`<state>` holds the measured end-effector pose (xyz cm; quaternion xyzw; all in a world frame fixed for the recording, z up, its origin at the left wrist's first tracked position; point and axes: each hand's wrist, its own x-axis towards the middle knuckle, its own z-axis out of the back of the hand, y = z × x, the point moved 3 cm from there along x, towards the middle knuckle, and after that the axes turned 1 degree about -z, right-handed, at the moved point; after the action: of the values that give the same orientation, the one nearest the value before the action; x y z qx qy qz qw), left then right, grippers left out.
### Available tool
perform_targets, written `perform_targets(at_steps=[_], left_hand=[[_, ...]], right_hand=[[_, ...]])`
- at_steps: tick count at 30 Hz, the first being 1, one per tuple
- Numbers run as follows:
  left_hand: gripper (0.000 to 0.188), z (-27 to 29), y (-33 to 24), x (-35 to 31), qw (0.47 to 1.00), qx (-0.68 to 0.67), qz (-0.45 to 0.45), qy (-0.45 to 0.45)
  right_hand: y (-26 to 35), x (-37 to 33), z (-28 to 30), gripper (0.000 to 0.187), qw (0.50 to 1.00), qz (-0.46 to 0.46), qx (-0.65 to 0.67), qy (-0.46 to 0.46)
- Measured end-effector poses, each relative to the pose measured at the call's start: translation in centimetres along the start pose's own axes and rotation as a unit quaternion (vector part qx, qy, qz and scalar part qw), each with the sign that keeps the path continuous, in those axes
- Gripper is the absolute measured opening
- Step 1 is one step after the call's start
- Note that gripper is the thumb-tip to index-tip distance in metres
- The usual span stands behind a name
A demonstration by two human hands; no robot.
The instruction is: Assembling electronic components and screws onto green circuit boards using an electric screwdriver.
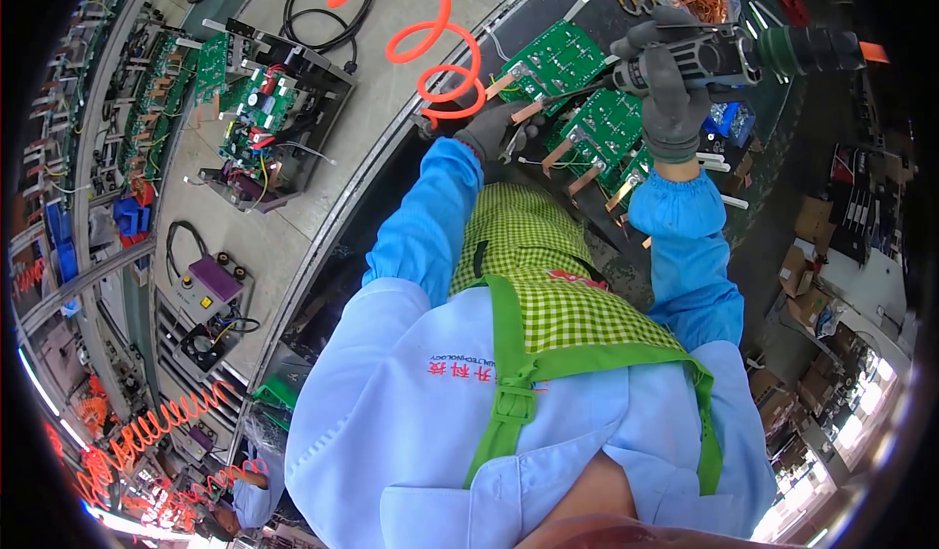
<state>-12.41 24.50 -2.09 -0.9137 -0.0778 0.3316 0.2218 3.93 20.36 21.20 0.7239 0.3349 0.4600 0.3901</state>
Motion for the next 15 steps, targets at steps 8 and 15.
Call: perform_targets(at_steps=[8, 15], left_hand=[[0.03, 0.8, -1.1, 0.6, 0.985, 0.164, -0.012, 0.059], [0.03, 0.9, -0.5, 1.1, 0.996, 0.036, 0.015, 0.083]], right_hand=[[0.1, -0.4, -0.1, 0.039, 0.999, -0.025, 0.016, 0.02], [0.8, 0.0, -0.8, 0.037, 0.994, 0.021, -0.106, 0.001]])
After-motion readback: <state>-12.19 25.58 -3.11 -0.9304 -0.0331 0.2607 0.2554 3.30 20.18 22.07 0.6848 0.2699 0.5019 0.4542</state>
